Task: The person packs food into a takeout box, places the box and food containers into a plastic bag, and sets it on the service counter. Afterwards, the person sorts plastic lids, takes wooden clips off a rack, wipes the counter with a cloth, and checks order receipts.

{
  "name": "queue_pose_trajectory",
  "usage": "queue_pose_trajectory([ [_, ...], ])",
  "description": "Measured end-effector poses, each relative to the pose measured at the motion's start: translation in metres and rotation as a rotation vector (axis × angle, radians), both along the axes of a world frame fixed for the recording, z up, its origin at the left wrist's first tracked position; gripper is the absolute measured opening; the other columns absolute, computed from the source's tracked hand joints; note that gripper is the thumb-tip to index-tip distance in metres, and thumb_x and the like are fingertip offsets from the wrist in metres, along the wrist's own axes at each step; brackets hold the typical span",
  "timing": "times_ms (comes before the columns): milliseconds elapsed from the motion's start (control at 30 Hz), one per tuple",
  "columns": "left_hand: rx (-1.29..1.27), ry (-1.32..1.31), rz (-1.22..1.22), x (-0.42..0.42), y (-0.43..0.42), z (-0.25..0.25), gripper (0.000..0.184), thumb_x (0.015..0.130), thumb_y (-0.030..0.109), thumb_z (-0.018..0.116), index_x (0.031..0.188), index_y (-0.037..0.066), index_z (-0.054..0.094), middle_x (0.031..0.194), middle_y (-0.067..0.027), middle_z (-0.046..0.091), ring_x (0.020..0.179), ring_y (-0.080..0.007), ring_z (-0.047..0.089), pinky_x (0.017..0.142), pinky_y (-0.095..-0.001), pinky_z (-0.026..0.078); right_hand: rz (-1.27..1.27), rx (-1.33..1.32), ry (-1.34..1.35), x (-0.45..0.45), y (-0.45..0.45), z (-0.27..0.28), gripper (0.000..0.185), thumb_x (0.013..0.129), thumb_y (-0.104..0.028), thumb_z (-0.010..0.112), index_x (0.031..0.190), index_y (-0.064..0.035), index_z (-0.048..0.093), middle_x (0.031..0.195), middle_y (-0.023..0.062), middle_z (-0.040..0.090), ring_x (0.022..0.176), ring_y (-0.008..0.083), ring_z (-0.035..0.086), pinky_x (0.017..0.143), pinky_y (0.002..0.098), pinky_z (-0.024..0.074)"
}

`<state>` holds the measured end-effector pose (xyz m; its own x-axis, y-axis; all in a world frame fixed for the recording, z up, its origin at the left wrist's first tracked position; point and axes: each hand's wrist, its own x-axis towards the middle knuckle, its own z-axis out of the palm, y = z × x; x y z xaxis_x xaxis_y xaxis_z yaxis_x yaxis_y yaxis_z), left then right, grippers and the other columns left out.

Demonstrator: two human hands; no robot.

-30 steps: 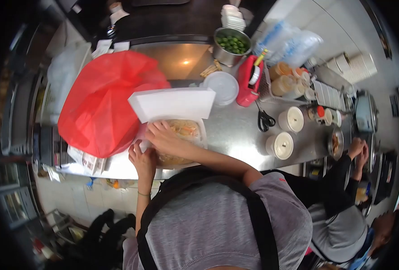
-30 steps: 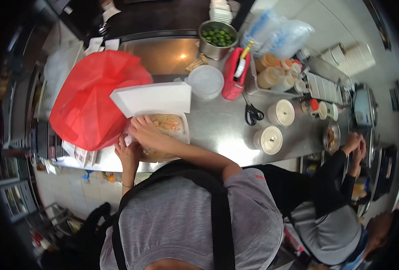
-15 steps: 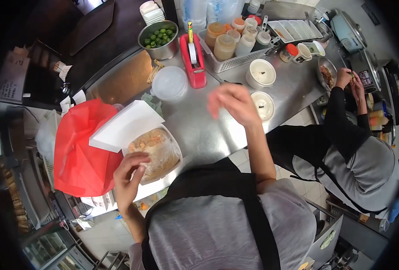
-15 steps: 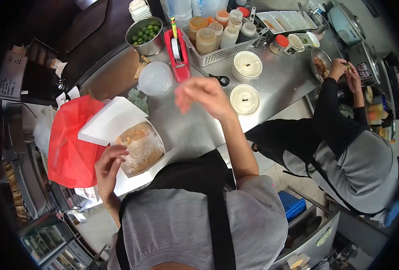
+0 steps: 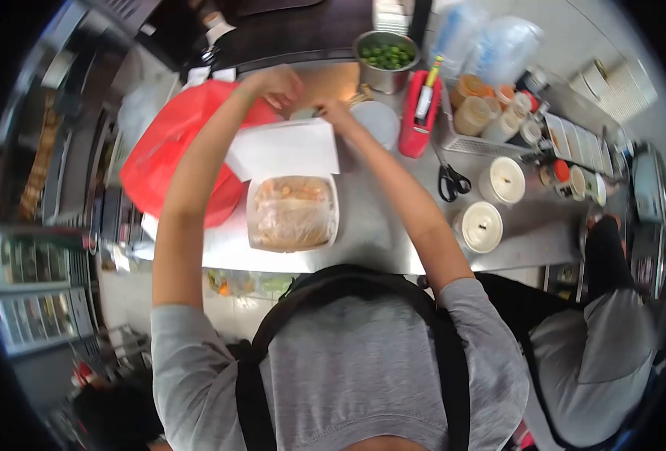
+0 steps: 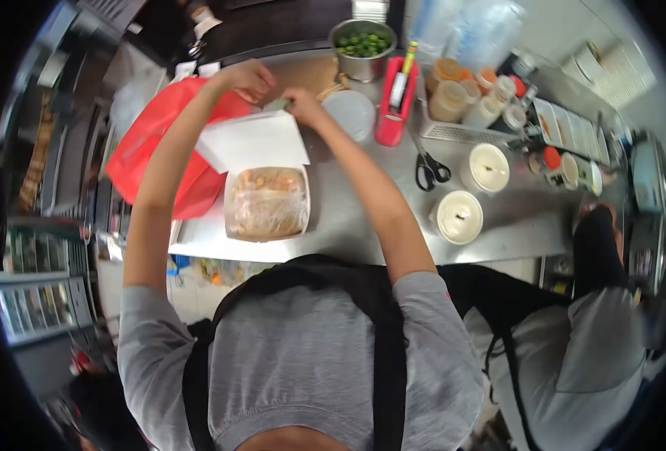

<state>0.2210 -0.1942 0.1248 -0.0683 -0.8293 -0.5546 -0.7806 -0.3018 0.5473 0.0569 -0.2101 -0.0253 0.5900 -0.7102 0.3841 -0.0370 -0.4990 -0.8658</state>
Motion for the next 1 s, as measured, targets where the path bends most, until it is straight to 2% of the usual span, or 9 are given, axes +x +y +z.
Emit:
queue_pose_trajectory([
  [67, -0.062, 0.002, 0.076, 0.019, -0.005, -0.019, 0.018, 0.074, 0.011, 0.064, 0.090, 0.004, 0.066, 0.079, -0.0052, 0.065, 0.072, -0.0138, 0.064, 0.059, -0.0271, 0.053, 0.128, 0.700, -0.226, 0.004, -0.003, 0.036, 0.026, 0.079, 0.000, 0.056, 0.104, -0.0044, 0.058, 0.086, 0.0059, 0.060, 0.076, 0.0146, 0.059, 0.066, 0.0281, 0.0496],
  [133, -0.163, 0.002, 0.072, 0.017, -0.018, -0.034, 0.015, 0.068, 0.009, 0.067, 0.082, 0.002, 0.065, 0.069, -0.0066, 0.063, 0.065, -0.0168, 0.064, 0.057, -0.0299, 0.055, 0.022, 0.782, -0.264, 0.001, -0.001, 0.058, 0.025, 0.080, -0.002, 0.059, 0.105, -0.0033, 0.057, 0.089, 0.0053, 0.060, 0.082, 0.0156, 0.059, 0.070, 0.0274, 0.0498],
  [400, -0.489, -0.228, 0.018, 0.006, -0.006, -0.014, 0.010, 0.067, 0.003, 0.067, 0.076, 0.000, 0.066, 0.065, -0.0042, 0.061, 0.054, -0.0106, 0.058, 0.049, -0.0220, 0.052, -0.043, 0.820, -0.253, 0.000, -0.017, 0.063, 0.020, 0.074, -0.003, 0.069, 0.093, -0.0003, 0.064, 0.086, 0.0044, 0.064, 0.074, 0.0122, 0.061, 0.060, 0.0248, 0.0488],
  [600, -0.280, 0.259, -0.084, 0.030, -0.029, -0.064, 0.021, 0.069, 0.014, 0.066, 0.087, 0.004, 0.068, 0.069, -0.0069, 0.061, 0.059, -0.0158, 0.061, 0.052, -0.0289, 0.052, -0.021, 0.642, -0.176, -0.010, -0.031, 0.044, 0.022, 0.079, -0.008, 0.066, 0.100, -0.0014, 0.064, 0.086, 0.0044, 0.065, 0.070, 0.0120, 0.060, 0.061, 0.0241, 0.0480],
  [667, -0.338, -0.027, -0.169, 0.026, -0.013, -0.033, 0.026, 0.079, 0.013, 0.060, 0.102, -0.001, 0.062, 0.087, -0.0079, 0.065, 0.078, -0.0170, 0.062, 0.066, -0.0291, 0.051, 0.111, 0.671, 0.129, -0.020, -0.040, 0.028, 0.037, 0.086, -0.025, 0.061, 0.117, -0.0048, 0.056, 0.107, 0.0113, 0.060, 0.096, 0.0182, 0.058, 0.079, 0.0332, 0.0480],
  [733, -0.910, -0.134, -0.097, 0.035, 0.024, -0.006, 0.035, 0.085, 0.025, 0.056, 0.110, 0.001, 0.058, 0.093, -0.0148, 0.065, 0.086, -0.0235, 0.062, 0.073, -0.0337, 0.048, -0.019, 0.745, 0.129, -0.035, -0.010, 0.055, 0.052, 0.086, -0.040, 0.056, 0.125, -0.0069, 0.049, 0.115, 0.0121, 0.056, 0.104, 0.0200, 0.053, 0.086, 0.0378, 0.0433],
  [833, -0.804, -0.438, 0.156, 0.053, 0.109, 0.058, 0.044, 0.091, 0.038, 0.042, 0.113, 0.004, 0.057, 0.090, -0.0216, 0.062, 0.086, -0.0401, 0.059, 0.080, -0.0438, 0.045, 0.035, 0.946, 0.055, -0.067, 0.043, 0.100, 0.076, 0.082, -0.064, 0.042, 0.135, -0.0099, 0.036, 0.131, 0.0133, 0.043, 0.118, 0.0241, 0.041, 0.097, 0.0458, 0.0303],
  [900, -0.823, -0.395, -0.007, 0.067, 0.146, 0.064, 0.061, 0.087, 0.053, 0.042, 0.105, -0.003, 0.058, 0.083, -0.0235, 0.063, 0.078, -0.0342, 0.063, 0.071, -0.0392, 0.051, 0.217, 1.066, -0.020, -0.076, 0.071, 0.111, 0.086, 0.080, -0.074, 0.033, 0.139, -0.0109, 0.030, 0.139, 0.0137, 0.034, 0.125, 0.0264, 0.033, 0.101, 0.0493, 0.0219],
  [1000, -0.231, -0.102, 0.384, 0.074, 0.165, 0.057, 0.079, 0.083, 0.066, 0.037, 0.104, -0.007, 0.058, 0.072, -0.0183, 0.063, 0.058, -0.0217, 0.065, 0.060, -0.0293, 0.055, 0.185, 1.130, -0.125, -0.062, 0.103, 0.119, 0.089, 0.077, -0.077, 0.033, 0.136, -0.0104, 0.036, 0.134, 0.0089, 0.043, 0.123, 0.0257, 0.039, 0.101, 0.0466, 0.0262],
])
